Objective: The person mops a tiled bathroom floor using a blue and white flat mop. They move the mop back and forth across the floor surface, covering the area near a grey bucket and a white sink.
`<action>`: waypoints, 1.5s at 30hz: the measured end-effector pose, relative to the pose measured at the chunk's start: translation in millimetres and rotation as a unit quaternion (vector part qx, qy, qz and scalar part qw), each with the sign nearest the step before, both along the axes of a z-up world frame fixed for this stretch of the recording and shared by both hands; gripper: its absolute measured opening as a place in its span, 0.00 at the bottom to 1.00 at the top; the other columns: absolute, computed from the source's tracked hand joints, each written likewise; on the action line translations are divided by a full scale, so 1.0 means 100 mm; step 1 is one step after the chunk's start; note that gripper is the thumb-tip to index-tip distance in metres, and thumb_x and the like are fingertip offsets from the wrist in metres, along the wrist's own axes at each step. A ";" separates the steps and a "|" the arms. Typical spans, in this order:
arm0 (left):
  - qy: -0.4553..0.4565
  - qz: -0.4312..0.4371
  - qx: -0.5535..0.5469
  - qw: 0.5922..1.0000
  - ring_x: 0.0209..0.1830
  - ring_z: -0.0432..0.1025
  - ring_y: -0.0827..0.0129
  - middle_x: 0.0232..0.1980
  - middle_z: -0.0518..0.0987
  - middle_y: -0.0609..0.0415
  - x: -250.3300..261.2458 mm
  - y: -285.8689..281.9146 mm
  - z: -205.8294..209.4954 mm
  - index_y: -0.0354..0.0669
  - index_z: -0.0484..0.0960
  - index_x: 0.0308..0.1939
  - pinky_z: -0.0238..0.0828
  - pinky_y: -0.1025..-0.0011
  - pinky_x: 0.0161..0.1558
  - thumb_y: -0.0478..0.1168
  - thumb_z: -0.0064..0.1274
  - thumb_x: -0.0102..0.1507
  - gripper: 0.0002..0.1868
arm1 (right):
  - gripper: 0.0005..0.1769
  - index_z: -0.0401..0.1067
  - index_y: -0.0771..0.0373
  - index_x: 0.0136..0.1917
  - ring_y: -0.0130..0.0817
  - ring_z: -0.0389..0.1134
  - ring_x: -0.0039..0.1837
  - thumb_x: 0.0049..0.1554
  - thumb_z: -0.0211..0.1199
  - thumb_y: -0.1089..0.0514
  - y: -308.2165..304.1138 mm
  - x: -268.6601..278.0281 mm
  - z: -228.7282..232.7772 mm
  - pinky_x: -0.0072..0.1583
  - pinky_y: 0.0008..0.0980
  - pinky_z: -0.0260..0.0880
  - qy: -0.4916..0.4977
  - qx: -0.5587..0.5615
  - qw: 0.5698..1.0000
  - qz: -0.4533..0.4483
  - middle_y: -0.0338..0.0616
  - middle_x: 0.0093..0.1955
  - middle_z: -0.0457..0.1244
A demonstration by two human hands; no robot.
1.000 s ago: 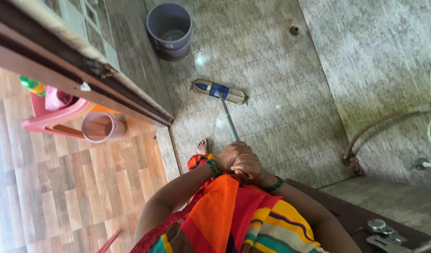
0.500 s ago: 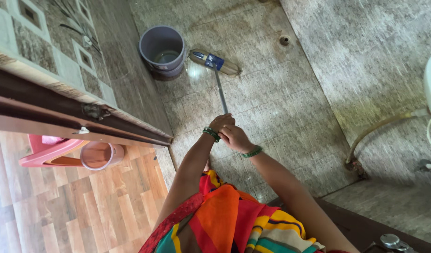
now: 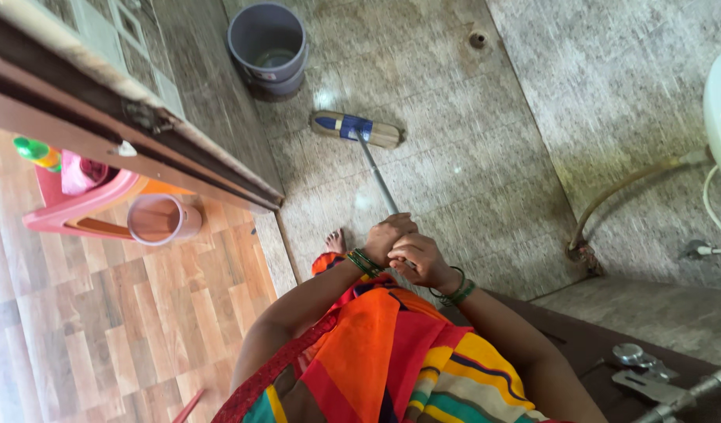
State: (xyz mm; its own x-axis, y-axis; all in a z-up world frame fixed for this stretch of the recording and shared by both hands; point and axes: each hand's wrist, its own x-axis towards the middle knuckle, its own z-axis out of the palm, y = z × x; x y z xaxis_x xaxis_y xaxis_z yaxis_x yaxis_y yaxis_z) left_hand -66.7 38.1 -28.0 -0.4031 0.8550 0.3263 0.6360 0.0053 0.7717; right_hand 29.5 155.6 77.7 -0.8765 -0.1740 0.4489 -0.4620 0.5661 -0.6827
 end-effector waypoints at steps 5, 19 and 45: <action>-0.056 0.037 -0.136 0.989 0.54 0.79 0.66 0.52 0.80 0.61 0.58 -0.03 0.12 0.52 0.80 0.49 0.78 0.69 0.41 0.41 0.51 0.65 0.09 | 0.07 0.73 0.62 0.39 0.35 0.70 0.36 0.59 0.63 0.59 -0.19 0.24 0.40 0.39 0.33 0.68 0.055 -0.043 0.997 0.025 0.42 0.35 0.68; -0.023 0.011 -0.002 1.000 0.63 0.75 0.55 0.51 0.83 0.53 -0.05 0.00 0.02 0.46 0.82 0.45 0.77 0.64 0.52 0.45 0.56 0.56 0.15 | 0.12 0.69 0.61 0.34 0.37 0.67 0.34 0.59 0.62 0.60 -0.04 -0.31 -0.05 0.38 0.35 0.66 0.133 -0.031 0.991 0.012 0.41 0.32 0.65; 0.019 -0.047 0.021 0.998 0.53 0.74 0.62 0.40 0.79 0.55 -0.10 0.21 -0.52 0.43 0.81 0.36 0.72 0.67 0.60 0.37 0.53 0.58 0.04 | 0.09 0.71 0.65 0.36 0.42 0.69 0.37 0.57 0.65 0.64 -0.22 -0.07 -0.25 0.40 0.38 0.68 0.020 0.038 0.991 -0.124 0.46 0.34 0.65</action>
